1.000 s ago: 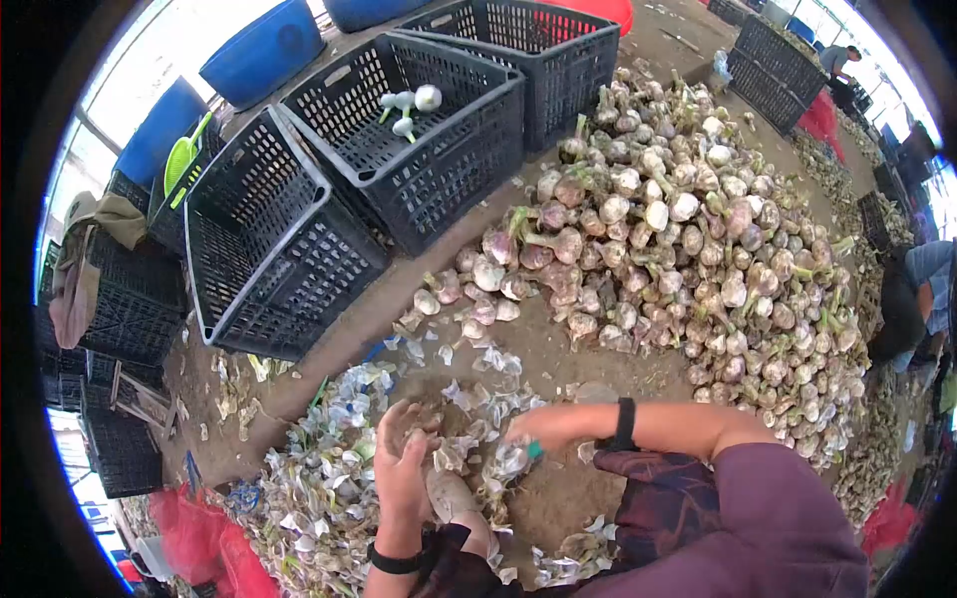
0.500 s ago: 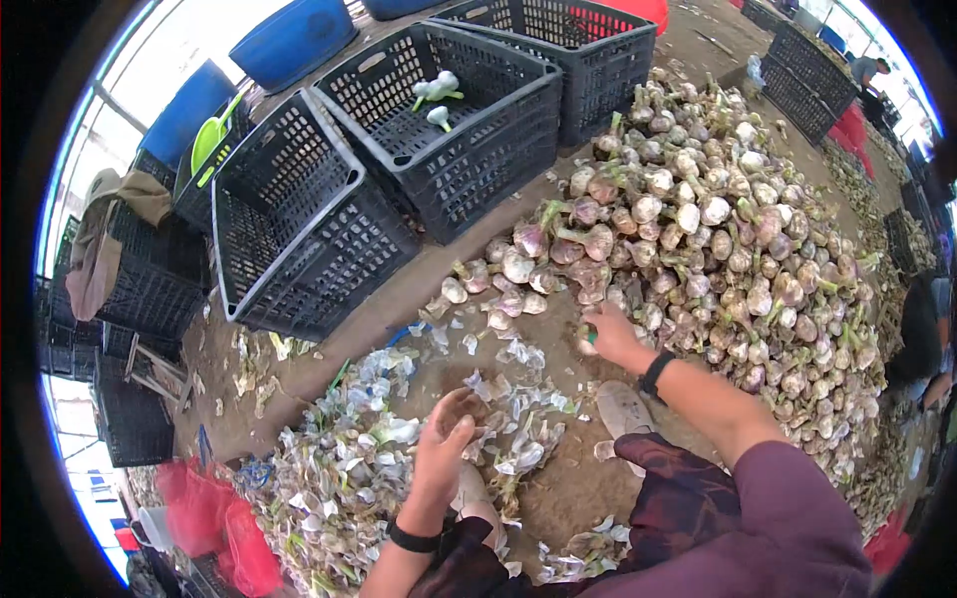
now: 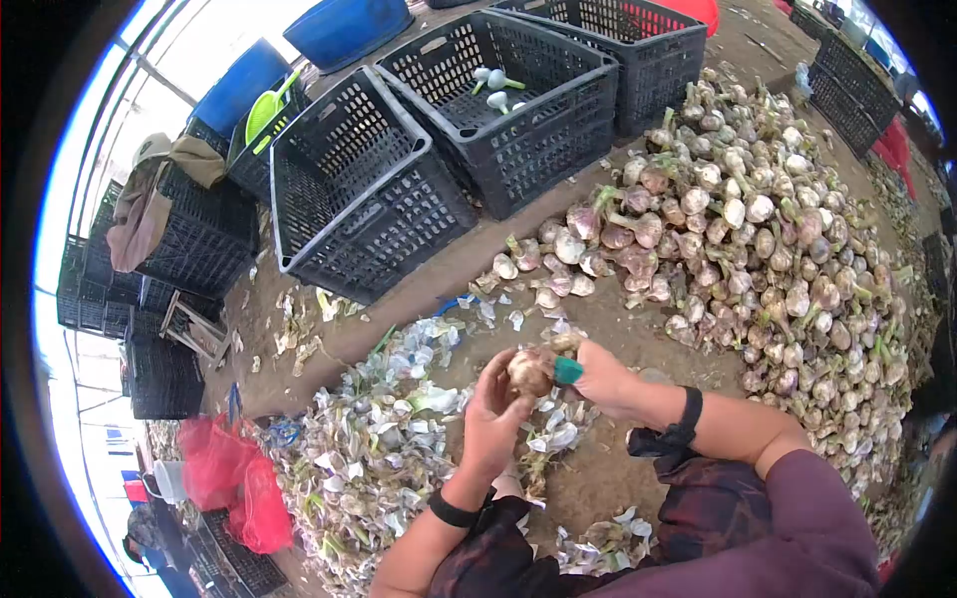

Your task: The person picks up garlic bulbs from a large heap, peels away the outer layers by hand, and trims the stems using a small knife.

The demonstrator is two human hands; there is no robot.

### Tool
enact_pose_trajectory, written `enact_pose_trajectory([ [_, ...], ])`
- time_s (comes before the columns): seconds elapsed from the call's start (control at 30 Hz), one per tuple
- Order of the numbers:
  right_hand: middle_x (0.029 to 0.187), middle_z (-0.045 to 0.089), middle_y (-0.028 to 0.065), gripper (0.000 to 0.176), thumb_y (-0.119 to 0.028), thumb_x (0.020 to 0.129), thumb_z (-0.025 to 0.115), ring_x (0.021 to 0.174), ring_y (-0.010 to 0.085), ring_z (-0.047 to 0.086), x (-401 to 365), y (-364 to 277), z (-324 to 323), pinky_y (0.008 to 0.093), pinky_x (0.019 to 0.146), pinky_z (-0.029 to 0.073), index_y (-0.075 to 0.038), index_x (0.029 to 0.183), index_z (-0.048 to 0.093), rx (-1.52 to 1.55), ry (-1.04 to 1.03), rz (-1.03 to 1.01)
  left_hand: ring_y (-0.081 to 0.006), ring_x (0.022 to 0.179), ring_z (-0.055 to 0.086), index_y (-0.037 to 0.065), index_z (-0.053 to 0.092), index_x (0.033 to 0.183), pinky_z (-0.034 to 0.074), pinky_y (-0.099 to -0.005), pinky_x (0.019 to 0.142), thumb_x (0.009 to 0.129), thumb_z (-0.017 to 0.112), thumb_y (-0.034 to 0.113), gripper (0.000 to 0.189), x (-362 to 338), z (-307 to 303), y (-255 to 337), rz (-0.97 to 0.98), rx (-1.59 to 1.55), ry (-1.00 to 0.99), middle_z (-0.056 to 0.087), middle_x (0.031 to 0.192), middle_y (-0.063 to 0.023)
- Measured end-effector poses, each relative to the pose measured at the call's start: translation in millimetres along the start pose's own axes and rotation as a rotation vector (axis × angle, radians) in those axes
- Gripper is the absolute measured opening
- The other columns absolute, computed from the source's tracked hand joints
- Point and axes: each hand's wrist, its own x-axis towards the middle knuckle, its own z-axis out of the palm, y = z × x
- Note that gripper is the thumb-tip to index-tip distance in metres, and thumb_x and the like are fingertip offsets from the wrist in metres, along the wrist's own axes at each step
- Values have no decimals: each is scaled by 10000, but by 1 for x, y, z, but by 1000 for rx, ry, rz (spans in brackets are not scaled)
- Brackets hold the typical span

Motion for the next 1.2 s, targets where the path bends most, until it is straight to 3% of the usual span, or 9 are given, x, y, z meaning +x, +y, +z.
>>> enact_pose_trajectory([
  [0.07,866,609,16,152,-87,883,566,743,77,545,-3,-5,7,247,625,445,-4,1011,557,4,7,140,-195,1193,442,2,337,1325,356,-320,1015,742,584,-93,640,-2,1,-7,125,78,-4,446,1272,-91],
  [0.23,818,599,14,148,-136,889,577,679,54,516,-3,12,10,266,564,428,-20,978,555,-39,34,-53,-182,1162,460,15,342,1307,385,-329,996,717,610,-120,663,-10,-1,-4,216,294,30,459,1252,-81],
  [0.37,791,587,31,123,-119,883,581,715,76,513,-9,-1,11,271,607,443,-17,941,545,-102,20,-97,-188,1160,466,24,338,1317,392,-322,989,761,625,-52,630,-13,4,8,110,59,66,462,1259,-89],
  [0.57,801,593,61,178,-90,865,587,757,96,499,0,5,0,268,663,441,21,993,534,-349,11,-540,-230,1175,469,32,336,1327,391,-357,989,836,636,132,585,-7,-2,4,-29,-287,9,458,1288,-101],
  [0.67,815,600,71,213,-63,847,590,782,93,496,-3,-1,-4,266,694,441,13,1039,537,-367,-59,-500,-270,1181,473,65,346,1331,390,-379,988,889,565,293,544,-5,-9,1,-248,-606,-83,469,1287,-111],
  [0.77,837,600,71,216,-48,832,594,789,96,504,-4,-7,-5,270,709,440,4,1035,541,-412,-54,-476,-294,1225,430,56,338,1343,310,-418,1058,920,461,397,558,-4,-12,1,-300,-557,-94,448,1330,-114],
  [0.9,875,604,71,184,-49,831,593,792,100,518,-2,-3,-8,273,704,444,15,995,538,-404,-28,-420,-265,1196,458,74,314,1340,379,-395,1010,862,606,220,579,-5,0,13,-230,-470,35,451,1301,-97],
  [1.17,826,606,64,191,-93,819,635,738,109,565,-10,-14,5,278,600,460,6,941,527,-98,-19,5,-192,1110,490,63,352,1206,444,-322,932,692,668,-82,621,-4,0,0,92,-85,76,468,1175,-86],
  [1.2,816,605,62,185,-100,826,633,730,104,559,-5,-3,3,277,592,459,3,938,527,-187,-2,-105,-186,1096,494,62,360,1186,451,-315,921,675,673,-96,620,-6,2,0,122,-25,72,476,1146,-81],
])
